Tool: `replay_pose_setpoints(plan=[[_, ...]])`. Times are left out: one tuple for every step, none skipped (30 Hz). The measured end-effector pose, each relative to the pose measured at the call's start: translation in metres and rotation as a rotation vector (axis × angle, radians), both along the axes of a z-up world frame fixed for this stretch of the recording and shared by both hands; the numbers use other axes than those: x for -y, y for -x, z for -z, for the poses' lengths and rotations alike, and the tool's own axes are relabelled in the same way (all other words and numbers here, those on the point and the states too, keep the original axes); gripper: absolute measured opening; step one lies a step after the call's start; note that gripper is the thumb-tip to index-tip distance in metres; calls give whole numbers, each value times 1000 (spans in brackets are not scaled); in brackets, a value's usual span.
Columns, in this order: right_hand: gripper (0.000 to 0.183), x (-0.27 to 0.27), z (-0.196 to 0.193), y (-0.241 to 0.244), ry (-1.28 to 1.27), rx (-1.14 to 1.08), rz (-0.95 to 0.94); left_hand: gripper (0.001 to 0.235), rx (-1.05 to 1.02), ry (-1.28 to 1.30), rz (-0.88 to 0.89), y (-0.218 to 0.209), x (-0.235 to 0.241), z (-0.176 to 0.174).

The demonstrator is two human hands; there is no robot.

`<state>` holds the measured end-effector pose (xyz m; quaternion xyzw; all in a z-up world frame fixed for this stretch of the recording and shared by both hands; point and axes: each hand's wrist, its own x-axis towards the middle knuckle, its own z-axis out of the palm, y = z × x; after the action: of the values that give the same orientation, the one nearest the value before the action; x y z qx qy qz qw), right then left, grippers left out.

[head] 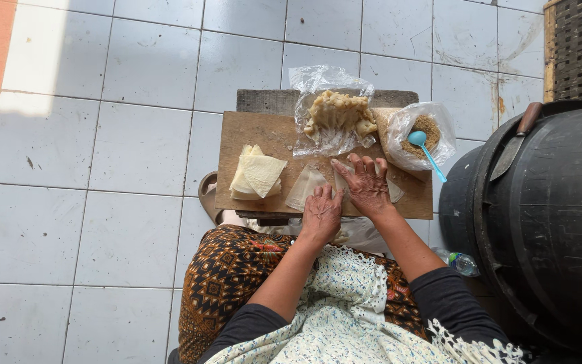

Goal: The person prepares food by placing filling from a plastic bag onto triangular pastry skins using a spoon and folding them by hand on a wooden board.

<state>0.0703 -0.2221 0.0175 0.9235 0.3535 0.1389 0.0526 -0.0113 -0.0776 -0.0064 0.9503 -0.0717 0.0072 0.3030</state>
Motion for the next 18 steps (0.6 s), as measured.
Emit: replay_pose_setpoints(plan=[[59, -1, 0, -2, -58, -43, -8, 45, -21, -2, 3, -1, -1, -1], [54, -1, 3, -3, -115, -87, -21, 47, -42, -4, 2, -1, -1, -3], [50, -2, 7, -6, -171, -130, -34, 49, -63, -6, 1, -1, -2, -3], [42, 1, 10, -12, -175, -129, 13, 51, -50, 0, -4, -1, -2, -3], [37, 6, 10, -23, -179, -127, 60, 54, -38, 6, -9, -1, -2, -3], [35, 6, 12, -34, -185, -123, 107, 56, -25, 10, -14, -2, -3, -2], [40, 4, 12, -43, -193, -110, 104, 56, -31, 22, -13, -3, -3, -2], [47, 1, 11, -53, -205, -96, 103, 55, -36, 31, -10, -2, -4, -2], [54, -4, 11, -63, -216, -83, 102, 54, -42, 40, -8, -2, -3, -3], [54, -13, 14, -73, -188, -76, 81, 54, -48, 38, -9, -1, -2, -4], [54, -22, 18, -81, -160, -69, 59, 54, -54, 36, -9, 0, -2, -5], [54, -29, 21, -88, -131, -59, 37, 54, -56, 34, -11, -2, -2, -6], [51, -35, 25, -90, -119, -51, 48, 52, -57, 32, -9, -5, -3, -6], [49, -38, 29, -90, -101, -47, 58, 51, -64, 36, -8, -5, -2, -6], [46, -39, 32, -89, -83, -43, 68, 49, -70, 40, -7, -5, -1, -5], [35, -36, 31, -90, -101, -118, 102, 50, -59, 41, -15, -5, 0, -4], [25, -30, 29, -91, -118, -193, 138, 51, -47, 42, -23, -6, 1, -2], [19, -25, 28, -90, -140, -267, 180, 52, -35, 40, -24, -6, 2, -1]])
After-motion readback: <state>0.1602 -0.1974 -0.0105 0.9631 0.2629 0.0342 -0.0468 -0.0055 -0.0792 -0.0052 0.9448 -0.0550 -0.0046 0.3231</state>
